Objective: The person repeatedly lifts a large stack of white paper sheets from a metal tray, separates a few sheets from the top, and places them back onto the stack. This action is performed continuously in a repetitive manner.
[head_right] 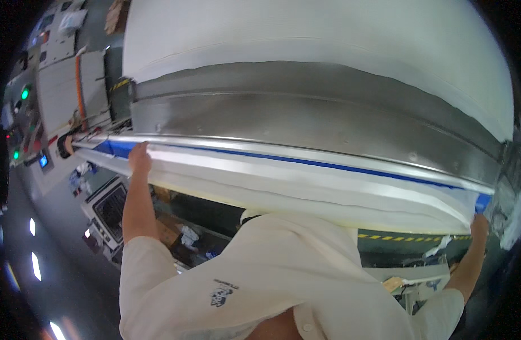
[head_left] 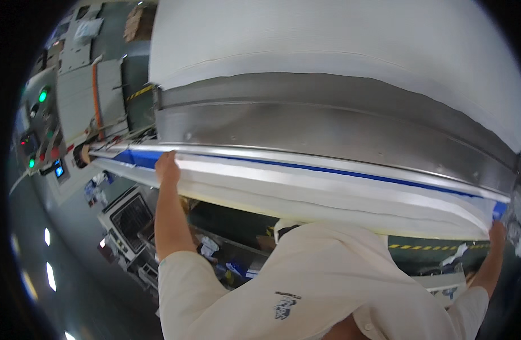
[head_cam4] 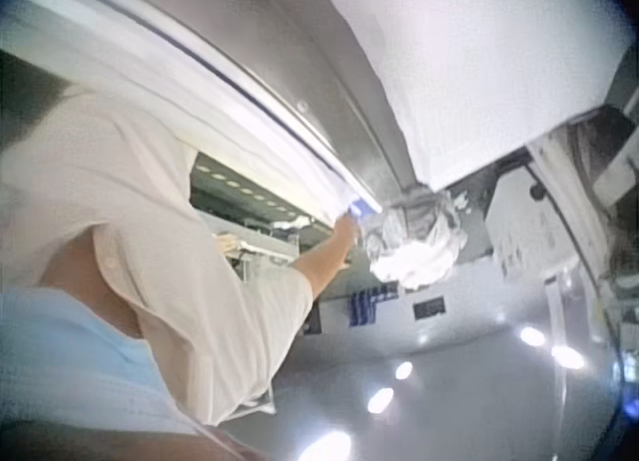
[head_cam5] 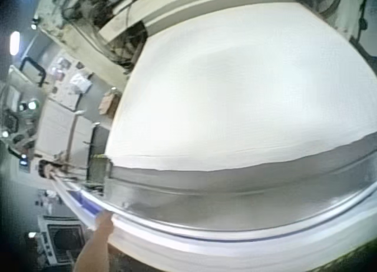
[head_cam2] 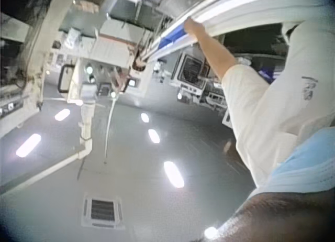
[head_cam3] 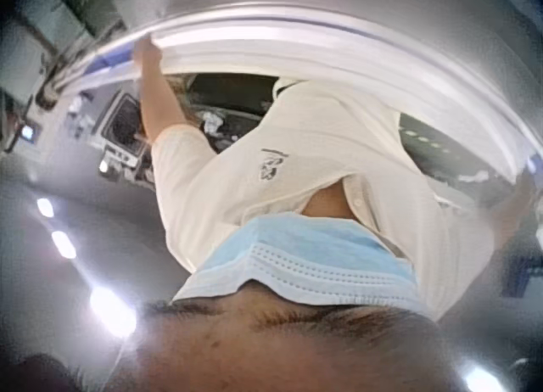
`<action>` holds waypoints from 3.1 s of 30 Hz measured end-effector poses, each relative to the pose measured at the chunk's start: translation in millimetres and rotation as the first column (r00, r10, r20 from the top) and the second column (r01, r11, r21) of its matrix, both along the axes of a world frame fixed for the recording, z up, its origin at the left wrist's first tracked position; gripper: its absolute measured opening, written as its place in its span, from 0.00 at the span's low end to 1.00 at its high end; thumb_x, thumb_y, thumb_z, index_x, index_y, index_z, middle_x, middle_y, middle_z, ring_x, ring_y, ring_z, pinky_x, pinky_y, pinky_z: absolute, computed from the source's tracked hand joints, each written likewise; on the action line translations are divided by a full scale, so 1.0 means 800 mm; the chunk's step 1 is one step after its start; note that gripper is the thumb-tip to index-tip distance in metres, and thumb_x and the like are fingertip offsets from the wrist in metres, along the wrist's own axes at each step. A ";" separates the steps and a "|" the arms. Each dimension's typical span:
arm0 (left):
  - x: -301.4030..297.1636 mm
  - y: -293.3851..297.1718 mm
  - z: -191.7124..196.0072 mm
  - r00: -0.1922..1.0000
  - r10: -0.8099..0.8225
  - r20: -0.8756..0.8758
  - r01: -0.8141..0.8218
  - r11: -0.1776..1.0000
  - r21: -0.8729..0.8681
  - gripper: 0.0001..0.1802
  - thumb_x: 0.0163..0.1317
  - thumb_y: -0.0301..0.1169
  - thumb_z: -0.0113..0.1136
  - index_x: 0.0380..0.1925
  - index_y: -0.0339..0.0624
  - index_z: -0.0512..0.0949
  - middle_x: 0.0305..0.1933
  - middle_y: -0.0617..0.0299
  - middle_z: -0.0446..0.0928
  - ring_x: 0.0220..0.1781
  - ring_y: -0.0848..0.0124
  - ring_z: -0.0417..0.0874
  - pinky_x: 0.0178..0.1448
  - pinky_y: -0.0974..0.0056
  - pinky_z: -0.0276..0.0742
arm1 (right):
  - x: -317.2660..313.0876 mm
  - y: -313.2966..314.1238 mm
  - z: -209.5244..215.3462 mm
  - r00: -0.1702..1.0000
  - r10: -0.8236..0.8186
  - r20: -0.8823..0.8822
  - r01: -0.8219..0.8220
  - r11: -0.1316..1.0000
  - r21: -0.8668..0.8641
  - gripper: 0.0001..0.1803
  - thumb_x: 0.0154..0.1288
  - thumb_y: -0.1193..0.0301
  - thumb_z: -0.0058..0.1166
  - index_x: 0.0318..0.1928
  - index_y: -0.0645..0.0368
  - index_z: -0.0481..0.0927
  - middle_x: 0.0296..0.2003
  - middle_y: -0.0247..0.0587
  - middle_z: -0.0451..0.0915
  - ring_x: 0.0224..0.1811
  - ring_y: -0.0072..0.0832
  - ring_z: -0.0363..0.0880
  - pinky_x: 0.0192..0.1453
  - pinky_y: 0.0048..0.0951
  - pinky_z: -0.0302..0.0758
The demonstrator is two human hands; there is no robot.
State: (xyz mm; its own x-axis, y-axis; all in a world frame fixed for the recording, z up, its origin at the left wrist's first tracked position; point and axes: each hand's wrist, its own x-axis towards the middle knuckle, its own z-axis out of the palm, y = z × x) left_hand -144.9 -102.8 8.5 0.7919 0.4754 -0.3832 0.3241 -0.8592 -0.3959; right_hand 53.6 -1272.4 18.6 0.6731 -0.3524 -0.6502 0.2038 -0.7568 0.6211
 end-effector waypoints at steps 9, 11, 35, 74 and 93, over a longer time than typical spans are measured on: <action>-0.040 0.011 0.014 0.993 -0.102 -0.051 0.100 0.994 -0.043 0.20 0.50 0.23 0.56 0.45 0.54 0.74 0.48 0.60 0.73 0.53 0.59 0.73 0.56 0.54 0.67 | 0.018 0.013 0.024 0.999 0.019 -0.048 -0.018 1.000 0.022 0.13 0.60 0.73 0.48 0.46 0.53 0.77 0.45 0.45 0.76 0.50 0.43 0.74 0.59 0.48 0.67; -0.035 0.006 0.015 0.994 -0.088 -0.069 0.085 0.995 -0.046 0.19 0.51 0.23 0.55 0.44 0.54 0.74 0.48 0.60 0.73 0.54 0.59 0.73 0.57 0.55 0.67 | 0.021 0.038 0.029 0.996 -0.001 -0.085 -0.002 0.999 -0.037 0.13 0.61 0.73 0.48 0.46 0.53 0.77 0.46 0.44 0.76 0.51 0.43 0.74 0.59 0.48 0.66; 0.040 0.000 0.060 0.553 0.022 -0.833 0.143 0.982 0.121 0.15 0.63 0.36 0.50 0.46 0.49 0.81 0.54 0.61 0.77 0.63 0.62 0.69 0.71 0.50 0.52 | 0.023 0.023 0.024 0.998 0.015 -0.058 -0.005 0.985 0.174 0.16 0.53 0.74 0.53 0.45 0.55 0.78 0.45 0.44 0.77 0.51 0.44 0.74 0.54 0.44 0.70; 0.017 -0.035 -0.044 0.895 0.319 0.312 -0.280 0.946 -0.164 0.20 0.63 0.33 0.49 0.55 0.48 0.73 0.53 0.55 0.76 0.52 0.58 0.78 0.53 0.57 0.74 | 0.006 0.470 -0.001 0.913 -0.234 -0.333 0.406 0.470 0.784 0.27 0.46 0.59 0.68 0.47 0.57 0.79 0.38 0.42 0.82 0.40 0.29 0.81 0.46 0.27 0.76; 0.066 -0.372 0.058 0.892 -0.291 0.346 0.414 0.216 -0.884 0.28 0.43 0.31 0.68 0.49 0.47 0.75 0.50 0.57 0.76 0.54 0.58 0.74 0.64 0.55 0.64 | -0.150 0.806 -0.003 0.965 0.065 -0.253 0.257 -0.063 0.964 0.12 0.53 0.66 0.62 0.36 0.56 0.76 0.29 0.39 0.76 0.30 0.33 0.76 0.35 0.30 0.72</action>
